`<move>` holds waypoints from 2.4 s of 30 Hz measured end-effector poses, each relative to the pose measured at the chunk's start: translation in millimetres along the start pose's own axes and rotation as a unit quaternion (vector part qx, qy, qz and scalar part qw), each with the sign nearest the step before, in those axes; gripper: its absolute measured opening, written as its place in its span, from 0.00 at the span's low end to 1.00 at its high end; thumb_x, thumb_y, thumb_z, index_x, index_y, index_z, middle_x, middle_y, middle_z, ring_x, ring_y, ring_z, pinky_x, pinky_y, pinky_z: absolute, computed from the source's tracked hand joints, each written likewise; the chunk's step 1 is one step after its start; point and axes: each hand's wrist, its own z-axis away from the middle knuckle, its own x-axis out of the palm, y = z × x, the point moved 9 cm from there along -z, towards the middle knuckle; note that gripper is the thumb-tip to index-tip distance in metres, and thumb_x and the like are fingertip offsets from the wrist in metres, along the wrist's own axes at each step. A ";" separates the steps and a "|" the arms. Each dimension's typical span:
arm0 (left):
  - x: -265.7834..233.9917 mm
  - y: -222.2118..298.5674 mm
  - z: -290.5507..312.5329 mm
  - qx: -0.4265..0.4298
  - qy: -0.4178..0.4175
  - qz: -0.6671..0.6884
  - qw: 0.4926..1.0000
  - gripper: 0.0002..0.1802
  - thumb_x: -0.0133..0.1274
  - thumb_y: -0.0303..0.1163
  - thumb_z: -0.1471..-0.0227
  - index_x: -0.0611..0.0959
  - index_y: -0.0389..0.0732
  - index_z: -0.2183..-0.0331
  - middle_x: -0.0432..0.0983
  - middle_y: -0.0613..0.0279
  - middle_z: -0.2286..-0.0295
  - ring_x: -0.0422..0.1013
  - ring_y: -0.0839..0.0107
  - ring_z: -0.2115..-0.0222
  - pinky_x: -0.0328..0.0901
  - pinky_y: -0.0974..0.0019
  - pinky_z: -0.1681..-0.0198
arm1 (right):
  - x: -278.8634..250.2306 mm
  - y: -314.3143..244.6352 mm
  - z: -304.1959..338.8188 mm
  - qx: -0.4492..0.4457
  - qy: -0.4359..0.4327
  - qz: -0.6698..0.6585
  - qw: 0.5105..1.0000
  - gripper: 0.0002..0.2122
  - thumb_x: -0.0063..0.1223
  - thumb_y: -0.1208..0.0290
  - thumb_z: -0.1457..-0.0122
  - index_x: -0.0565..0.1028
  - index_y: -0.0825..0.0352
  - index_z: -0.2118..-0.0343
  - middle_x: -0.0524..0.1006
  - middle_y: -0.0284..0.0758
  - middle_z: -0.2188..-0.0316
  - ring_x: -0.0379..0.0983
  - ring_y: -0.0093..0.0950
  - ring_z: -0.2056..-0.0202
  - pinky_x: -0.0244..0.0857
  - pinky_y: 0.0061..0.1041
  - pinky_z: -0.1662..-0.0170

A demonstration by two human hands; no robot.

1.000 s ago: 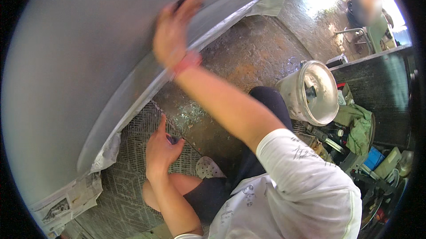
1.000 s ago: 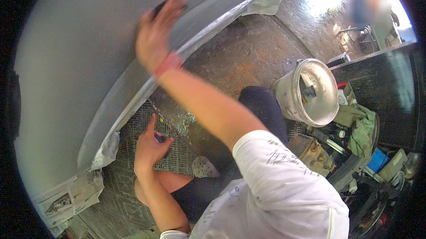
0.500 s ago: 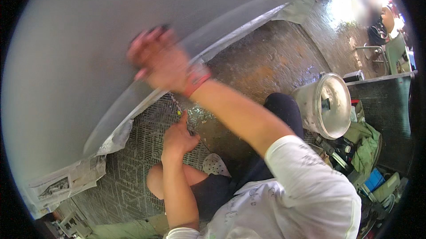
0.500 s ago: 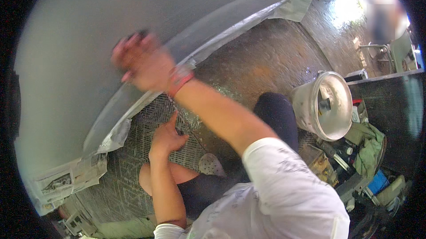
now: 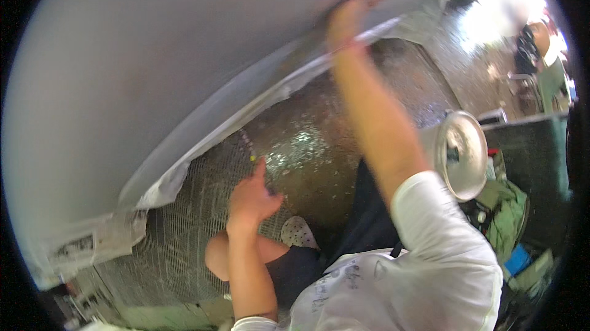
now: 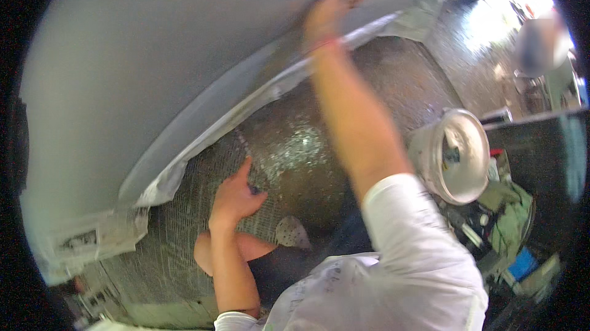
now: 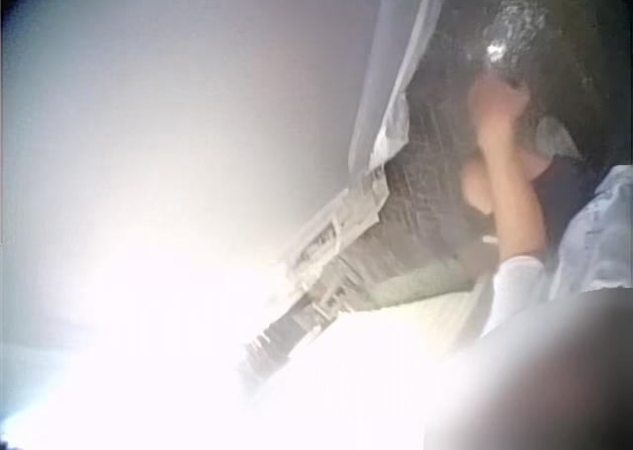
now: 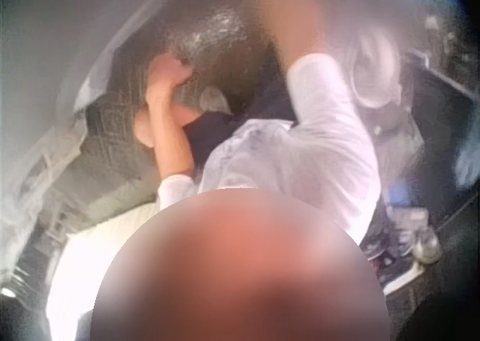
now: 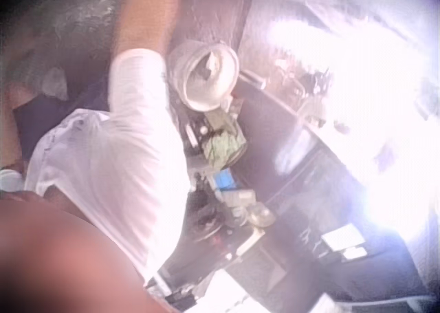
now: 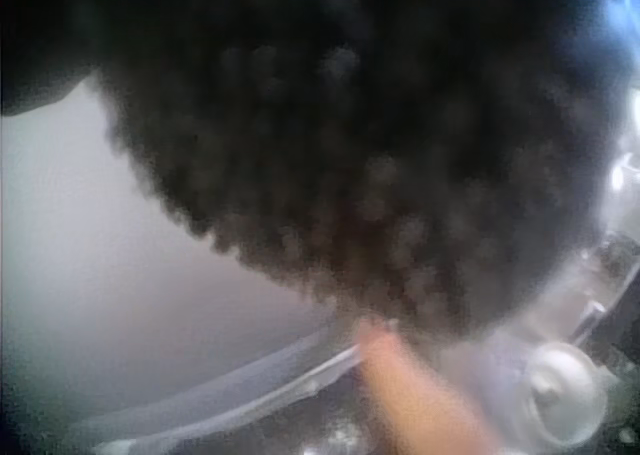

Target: The person kneels beside a car panel and repeatedly wipes its surface with a cloth, dipping the cloth into a bucket of water between passes. The person also uses a small sanding block on the panel edge and continues wiping different sections of the panel.

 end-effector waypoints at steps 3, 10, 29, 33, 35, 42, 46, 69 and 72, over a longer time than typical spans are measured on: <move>-6.1 14.7 15.0 0.023 0.010 0.001 1.000 0.52 0.66 0.41 0.58 0.64 0.44 0.32 0.82 0.41 0.62 0.78 0.42 0.58 0.72 0.48 0.51 | 81.9 90.6 -93.3 0.076 0.093 -0.014 0.993 0.47 0.63 0.29 0.57 0.74 0.58 0.38 0.70 0.46 0.37 0.65 0.49 0.35 0.58 0.58 0.36; 35.4 16.7 -3.8 0.002 -0.101 -0.083 0.991 0.55 0.68 0.41 0.57 0.61 0.43 0.31 0.80 0.46 0.53 0.78 0.51 0.52 0.73 0.51 0.49 | -107.5 4.4 150.3 -0.005 0.563 -0.747 0.353 0.35 0.31 0.57 0.25 0.30 0.66 0.26 0.24 0.51 0.26 0.18 0.45 0.25 0.16 0.50 0.26; 45.4 90.1 -0.5 0.162 -0.103 0.328 0.925 0.35 0.67 0.38 0.51 0.76 0.40 0.43 0.78 0.49 0.49 0.72 0.56 0.44 0.66 0.54 0.40 | -251.6 -164.4 376.8 -0.444 0.684 -0.352 0.459 0.36 0.43 0.75 0.41 0.53 0.58 0.26 0.51 0.29 0.25 0.45 0.23 0.26 0.35 0.34 0.23; 82.4 58.0 -22.2 0.194 0.001 0.259 0.946 0.38 0.65 0.43 0.49 0.72 0.42 0.40 0.75 0.48 0.46 0.69 0.56 0.42 0.65 0.52 0.39 | -259.3 -151.5 368.3 -0.482 0.640 -0.431 0.416 0.37 0.48 0.70 0.40 0.53 0.56 0.26 0.51 0.30 0.25 0.47 0.21 0.27 0.35 0.34 0.23; 54.9 46.4 -15.2 0.066 -0.148 -0.067 0.984 0.46 0.66 0.43 0.54 0.68 0.43 0.36 0.79 0.48 0.50 0.75 0.54 0.47 0.70 0.52 0.44 | -212.4 -109.1 305.0 -0.391 0.668 -0.479 0.413 0.37 0.50 0.68 0.40 0.53 0.54 0.26 0.53 0.29 0.25 0.45 0.21 0.26 0.34 0.34 0.23; 32.7 36.6 -11.6 0.056 -0.143 -0.081 0.985 0.53 0.64 0.38 0.59 0.63 0.43 0.32 0.80 0.46 0.51 0.77 0.51 0.50 0.71 0.54 0.45 | -60.4 58.2 102.5 0.087 0.480 -0.816 0.309 0.37 0.36 0.55 0.26 0.34 0.69 0.26 0.31 0.47 0.24 0.21 0.41 0.24 0.18 0.45 0.25; 53.9 36.9 -28.5 0.075 -0.155 -0.087 0.981 0.53 0.62 0.38 0.58 0.61 0.43 0.31 0.78 0.45 0.49 0.75 0.50 0.47 0.69 0.52 0.42 | -179.2 7.0 207.9 0.039 0.613 -0.680 0.401 0.44 0.43 0.48 0.32 0.34 0.72 0.27 0.30 0.50 0.25 0.22 0.48 0.25 0.20 0.51 0.25; 19.2 52.0 13.2 0.013 -0.106 -0.113 0.988 0.55 0.66 0.46 0.59 0.63 0.44 0.32 0.79 0.37 0.51 0.75 0.42 0.48 0.69 0.49 0.43 | 34.2 95.4 -12.9 0.083 -0.105 0.124 0.983 0.47 0.33 0.28 0.36 0.51 0.67 0.27 0.55 0.47 0.28 0.49 0.50 0.28 0.29 0.53 0.27; 21.7 50.5 17.2 -0.001 -0.112 -0.123 0.986 0.55 0.66 0.46 0.59 0.64 0.45 0.32 0.79 0.37 0.52 0.75 0.41 0.49 0.69 0.49 0.43 | 23.2 103.6 -33.8 0.077 -0.089 0.016 0.993 0.41 0.42 0.40 0.35 0.58 0.72 0.30 0.59 0.52 0.30 0.54 0.53 0.30 0.37 0.55 0.28</move>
